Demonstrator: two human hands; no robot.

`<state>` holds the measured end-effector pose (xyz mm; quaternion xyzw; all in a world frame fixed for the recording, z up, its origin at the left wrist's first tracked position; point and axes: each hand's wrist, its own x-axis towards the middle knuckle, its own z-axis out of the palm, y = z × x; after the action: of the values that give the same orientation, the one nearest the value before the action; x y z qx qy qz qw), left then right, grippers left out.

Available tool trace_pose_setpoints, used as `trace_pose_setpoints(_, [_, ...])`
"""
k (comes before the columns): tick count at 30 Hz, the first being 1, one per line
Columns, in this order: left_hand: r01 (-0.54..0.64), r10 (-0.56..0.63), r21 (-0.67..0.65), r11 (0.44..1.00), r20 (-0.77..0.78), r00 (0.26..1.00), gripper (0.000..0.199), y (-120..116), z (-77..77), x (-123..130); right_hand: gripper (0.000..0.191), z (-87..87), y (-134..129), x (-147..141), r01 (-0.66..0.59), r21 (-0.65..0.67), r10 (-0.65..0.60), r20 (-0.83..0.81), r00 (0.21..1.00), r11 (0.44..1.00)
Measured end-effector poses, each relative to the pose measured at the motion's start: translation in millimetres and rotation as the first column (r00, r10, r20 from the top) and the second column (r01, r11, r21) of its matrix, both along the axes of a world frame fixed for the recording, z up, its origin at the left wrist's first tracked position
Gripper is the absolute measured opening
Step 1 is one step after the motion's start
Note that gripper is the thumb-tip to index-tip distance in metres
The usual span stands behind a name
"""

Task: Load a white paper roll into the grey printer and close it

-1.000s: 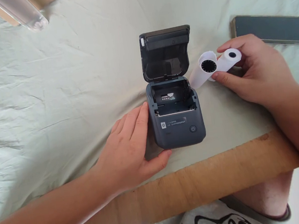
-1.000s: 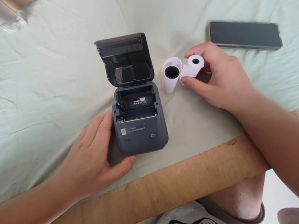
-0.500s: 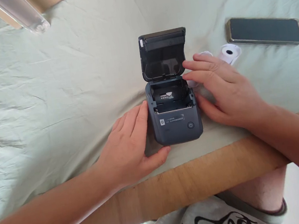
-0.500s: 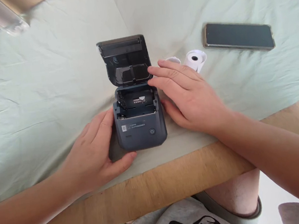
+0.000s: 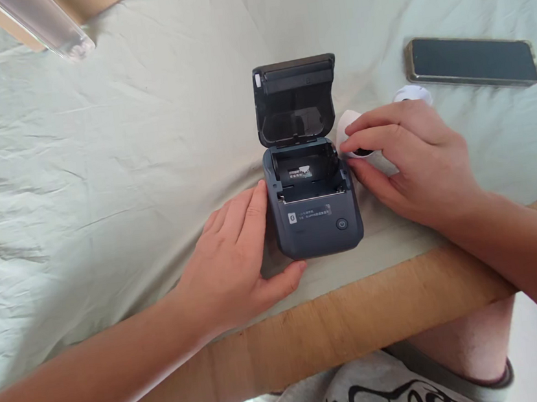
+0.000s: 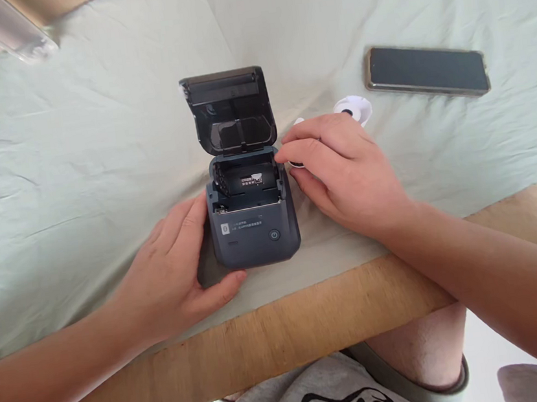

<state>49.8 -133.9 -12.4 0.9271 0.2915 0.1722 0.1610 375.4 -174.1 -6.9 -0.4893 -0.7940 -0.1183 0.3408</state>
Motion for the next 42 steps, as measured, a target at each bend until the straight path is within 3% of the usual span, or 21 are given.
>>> trace_pose_setpoints(5, [-0.010, 0.010, -0.016, 1.000, -0.003, 1.000, 0.093, -3.5, -5.1, 2.7, 0.043, 0.3, -1.5, 5.6, -0.041, -0.039, 0.041, -0.017, 0.999, 0.998])
trace_pose_setpoints(12, [0.047, -0.050, -0.039, 0.998, -0.058, 0.997, 0.095, 3.4, 4.9, -3.3, 0.030, -0.2, -2.8, 8.5, 0.113, -0.049, -0.112, 0.024, 0.993, 0.992])
trace_pose_setpoints(17, [0.068, -0.071, -0.058, 0.996, -0.044, 0.996, 0.096, 4.6, 5.9, -5.3, 0.040, -9.0, -3.3, 7.3, 0.030, -0.001, -0.030, -0.166, 0.986, 1.000])
trace_pose_setpoints(25, [0.004, -0.004, -0.002, 1.000, 0.002, 1.000, 0.090, -3.1, -2.7, 2.2, 0.043, -3.0, -3.9, -7.8, -0.048, -0.041, 0.038, -0.210, 0.977, 0.998])
trace_pose_setpoints(36, [0.043, -0.044, -0.015, 0.999, -0.053, 0.998, 0.088, 2.2, 6.8, -3.9, 0.068, -17.2, -8.2, 13.1, -0.175, -0.277, 0.073, -0.344, 0.936, 0.945])
trace_pose_setpoints(42, [0.059, -0.061, -0.035, 0.998, -0.061, 0.996, 0.095, 3.2, 6.9, -5.8, 0.070, -12.3, -8.2, 18.4, -0.248, -0.372, 0.069, -0.433, 0.899, 0.895])
